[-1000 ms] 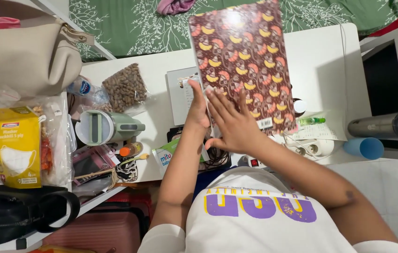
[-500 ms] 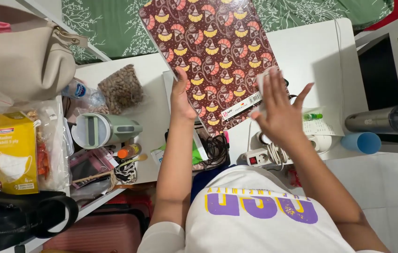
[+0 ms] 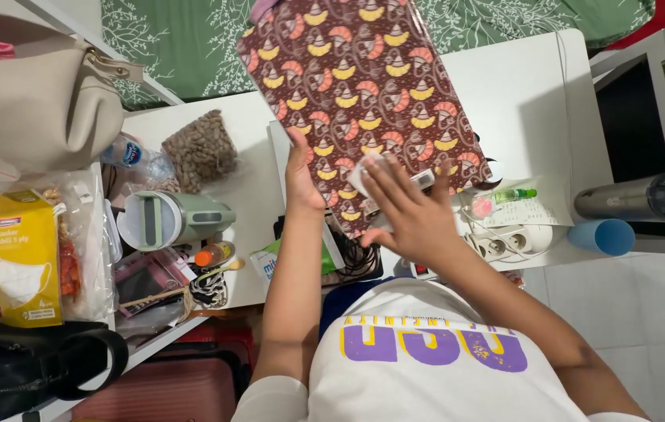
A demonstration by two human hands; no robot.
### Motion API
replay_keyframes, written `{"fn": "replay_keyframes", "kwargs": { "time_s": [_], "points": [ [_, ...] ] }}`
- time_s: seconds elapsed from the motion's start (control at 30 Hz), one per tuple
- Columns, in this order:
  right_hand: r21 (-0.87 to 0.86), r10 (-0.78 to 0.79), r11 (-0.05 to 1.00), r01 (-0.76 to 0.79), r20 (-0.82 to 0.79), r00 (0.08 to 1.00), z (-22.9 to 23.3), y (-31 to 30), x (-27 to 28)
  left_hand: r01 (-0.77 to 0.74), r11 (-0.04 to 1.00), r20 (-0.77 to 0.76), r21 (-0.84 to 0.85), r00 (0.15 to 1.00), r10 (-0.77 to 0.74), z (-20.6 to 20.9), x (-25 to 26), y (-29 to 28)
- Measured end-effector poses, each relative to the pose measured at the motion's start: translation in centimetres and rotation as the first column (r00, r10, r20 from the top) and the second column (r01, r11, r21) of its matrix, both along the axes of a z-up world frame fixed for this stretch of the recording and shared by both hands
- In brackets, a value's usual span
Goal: The person wipes a banana-patterned folder with a white wipe, then picks up and coils a white USB cable. They place the wipe and cable on the folder, move a green packet and a small brown bottle, and finally pick up and inspect a silver tumbler. The workspace remains cluttered with various items throughout.
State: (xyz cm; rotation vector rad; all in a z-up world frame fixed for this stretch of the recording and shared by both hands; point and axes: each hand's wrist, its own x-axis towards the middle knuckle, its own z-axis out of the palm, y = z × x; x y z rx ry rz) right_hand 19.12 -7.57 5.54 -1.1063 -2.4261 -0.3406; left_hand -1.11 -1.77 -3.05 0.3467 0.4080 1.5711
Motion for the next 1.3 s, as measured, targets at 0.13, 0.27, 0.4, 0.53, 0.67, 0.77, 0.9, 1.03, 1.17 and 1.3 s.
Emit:
{"fn": "replay_keyframes", "kwargs": {
  "time_s": [0.13,0.27,0.4,0.53,0.67,0.77,0.9,1.03,1.17,1.3],
  "points": [
    [0.138,-0.023,0.99,0.017,0.04,0.999,4.2,-0.6,4.5,0.127,0.988,0.155,0.084,0.978,-0.139,1.2,-0.8,0.6],
    [0.098,0.123,0.989,-0.107,-0.183,0.975,8.1,-0.3,6.9,0.179,0.98,0.141,0.093,0.971,-0.191,1.3,-0.3,0.3],
    [-0.088,0.229,0.932,-0.352,-0.612,0.757,10.2,-0.4,7.3,0.234,0.971,0.18,0.037,0.955,-0.237,-0.8,1.9,0.6],
    [-0.051,0.322,0.837,-0.545,-0.76,0.565,6.5,-0.7,6.8,0.37,0.924,0.288,0.091,0.879,-0.38,0.0,4.9,0.2],
    [0.043,0.397,0.814,-0.58,-0.771,0.499,6.0,3.2,5.9,0.497,0.866,0.409,0.057,0.78,-0.474,1.6,6.6,-2.4],
    [0.052,0.365,0.861,-0.505,-0.755,0.545,6.5,7.5,6.6,0.537,0.842,0.431,0.056,0.747,-0.506,0.7,6.8,-2.7],
    [-0.061,0.224,0.92,-0.386,-0.727,0.648,9.9,12.0,6.5,0.599,0.798,0.467,0.057,0.691,-0.552,-0.3,6.7,-3.1],
    [-0.059,0.233,0.915,-0.399,-0.731,0.642,10.1,12.1,5.2,0.586,0.805,0.528,0.096,0.655,-0.54,-0.3,6.8,-2.9],
    [-0.312,0.154,0.53,-0.789,-0.879,0.451,7.9,7.7,3.6,0.566,0.818,0.58,0.097,0.636,-0.509,-1.7,6.0,-2.3],
    [-0.255,0.622,0.652,-0.714,-0.36,0.696,4.6,0.6,4.1,0.438,0.898,0.563,-0.032,0.751,-0.346,-0.2,5.5,-2.2]
  ]
}}
